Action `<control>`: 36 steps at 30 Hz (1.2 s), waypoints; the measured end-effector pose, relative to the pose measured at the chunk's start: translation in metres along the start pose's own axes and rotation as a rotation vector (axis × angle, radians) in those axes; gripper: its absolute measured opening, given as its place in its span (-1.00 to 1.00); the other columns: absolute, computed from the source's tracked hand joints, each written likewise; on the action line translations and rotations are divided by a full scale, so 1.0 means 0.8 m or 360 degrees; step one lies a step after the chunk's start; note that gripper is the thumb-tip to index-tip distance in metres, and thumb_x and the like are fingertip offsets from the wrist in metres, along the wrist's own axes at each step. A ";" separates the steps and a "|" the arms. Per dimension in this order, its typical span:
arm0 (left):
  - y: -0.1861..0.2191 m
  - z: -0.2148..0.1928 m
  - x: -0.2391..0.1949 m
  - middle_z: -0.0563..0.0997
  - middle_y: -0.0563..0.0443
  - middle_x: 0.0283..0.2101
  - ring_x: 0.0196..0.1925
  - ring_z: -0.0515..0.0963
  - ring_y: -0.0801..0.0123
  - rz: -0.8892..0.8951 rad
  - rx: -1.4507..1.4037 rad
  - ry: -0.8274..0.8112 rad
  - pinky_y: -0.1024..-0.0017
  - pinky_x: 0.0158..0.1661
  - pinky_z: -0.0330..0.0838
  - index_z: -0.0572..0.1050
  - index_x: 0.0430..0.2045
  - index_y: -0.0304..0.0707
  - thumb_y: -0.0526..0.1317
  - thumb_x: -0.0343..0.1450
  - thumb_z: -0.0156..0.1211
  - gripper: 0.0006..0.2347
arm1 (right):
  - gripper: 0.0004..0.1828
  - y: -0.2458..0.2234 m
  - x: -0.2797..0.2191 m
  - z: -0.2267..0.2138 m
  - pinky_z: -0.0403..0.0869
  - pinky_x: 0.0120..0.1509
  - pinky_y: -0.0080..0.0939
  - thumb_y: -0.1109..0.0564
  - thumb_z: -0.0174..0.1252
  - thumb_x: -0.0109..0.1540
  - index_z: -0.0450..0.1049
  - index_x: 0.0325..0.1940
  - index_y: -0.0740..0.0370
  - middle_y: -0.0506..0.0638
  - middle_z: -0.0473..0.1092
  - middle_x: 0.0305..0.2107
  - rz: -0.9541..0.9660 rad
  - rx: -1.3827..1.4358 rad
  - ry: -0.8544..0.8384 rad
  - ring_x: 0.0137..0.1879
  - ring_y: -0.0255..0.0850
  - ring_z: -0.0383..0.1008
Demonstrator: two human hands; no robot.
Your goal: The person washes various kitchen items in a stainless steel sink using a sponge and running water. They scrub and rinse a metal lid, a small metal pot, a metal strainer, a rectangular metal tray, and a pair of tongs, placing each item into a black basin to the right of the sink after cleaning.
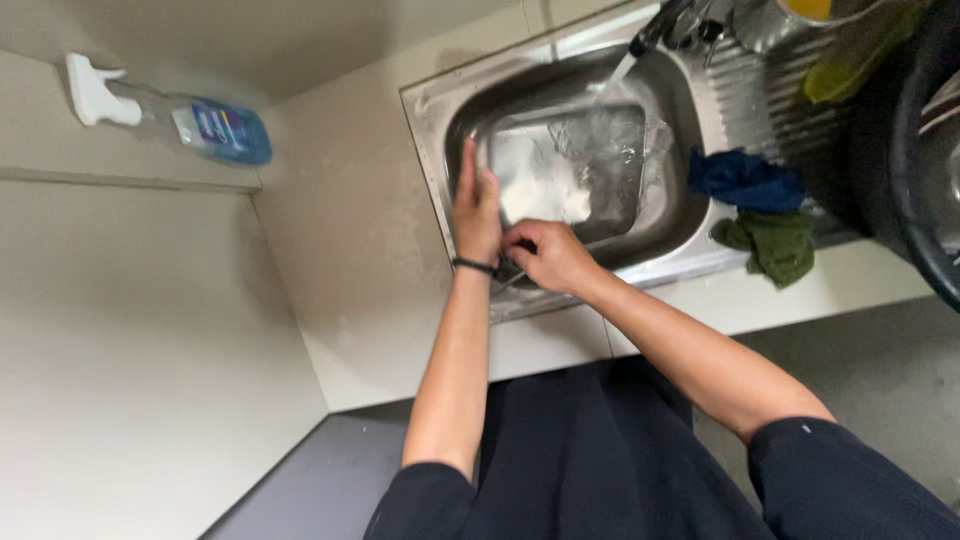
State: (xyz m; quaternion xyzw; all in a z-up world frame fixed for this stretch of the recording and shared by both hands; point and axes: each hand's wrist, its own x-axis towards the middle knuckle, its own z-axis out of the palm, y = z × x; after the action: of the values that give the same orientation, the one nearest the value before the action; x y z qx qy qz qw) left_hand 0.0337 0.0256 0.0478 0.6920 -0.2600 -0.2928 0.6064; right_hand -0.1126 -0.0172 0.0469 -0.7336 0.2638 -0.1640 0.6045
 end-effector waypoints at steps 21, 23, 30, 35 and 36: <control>-0.053 0.003 -0.096 0.52 -0.12 0.15 0.16 0.50 0.25 -0.0350 -0.0553 0.0315 0.37 0.19 0.36 0.34 0.23 -0.44 -0.40 0.44 0.15 -0.59 | -0.84 0.035 0.052 -0.024 0.50 0.12 -0.05 0.34 0.28 0.17 0.60 -0.18 0.26 0.18 0.50 -0.14 -0.0590 -0.0185 0.0427 0.03 0.10 0.53; -0.040 0.010 -0.094 0.51 -0.08 0.16 0.17 0.49 0.28 -0.0315 -0.0577 0.0289 0.40 0.20 0.34 0.33 0.22 -0.43 -0.38 0.47 0.15 -0.61 | -0.86 0.035 0.070 -0.054 0.52 0.15 -0.06 0.36 0.26 0.23 0.58 -0.13 0.29 0.16 0.50 -0.12 -0.0352 -0.0258 0.0763 0.04 0.08 0.53; -0.029 -0.004 -0.083 0.52 -0.12 0.15 0.14 0.51 0.26 -0.0228 -0.0767 0.0259 0.32 0.17 0.39 0.32 0.25 -0.43 -0.24 0.57 0.10 -0.64 | -0.81 0.046 0.069 -0.056 0.43 0.18 0.15 0.30 0.25 0.11 0.59 -0.18 0.24 0.15 0.51 -0.15 -0.0732 -0.1025 0.0546 0.06 0.11 0.49; -0.033 0.024 -0.079 0.50 -0.11 0.19 0.18 0.50 0.29 -0.0300 -0.0854 0.0165 0.34 0.19 0.36 0.29 0.31 -0.40 -0.17 0.58 0.07 -0.59 | -0.81 0.042 0.103 -0.044 0.45 0.19 0.03 0.30 0.17 0.23 0.54 -0.07 0.34 0.22 0.47 -0.07 -0.0446 -0.0446 0.0716 0.04 0.11 0.49; -0.038 0.027 -0.082 0.50 -0.13 0.17 0.15 0.51 0.26 -0.0346 -0.0913 0.0145 0.32 0.16 0.38 0.29 0.32 -0.42 -0.14 0.60 0.04 -0.58 | -0.77 0.031 0.101 -0.023 0.43 0.24 0.06 0.32 0.16 0.20 0.56 -0.07 0.34 0.22 0.49 -0.04 -0.0681 -0.0547 0.0571 0.10 0.14 0.48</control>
State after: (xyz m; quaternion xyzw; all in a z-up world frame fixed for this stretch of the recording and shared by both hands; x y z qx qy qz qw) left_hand -0.0269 0.0615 0.0219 0.5289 -0.0637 -0.3861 0.7531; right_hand -0.0624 -0.0825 0.0204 -0.8231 0.2297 -0.3670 0.3675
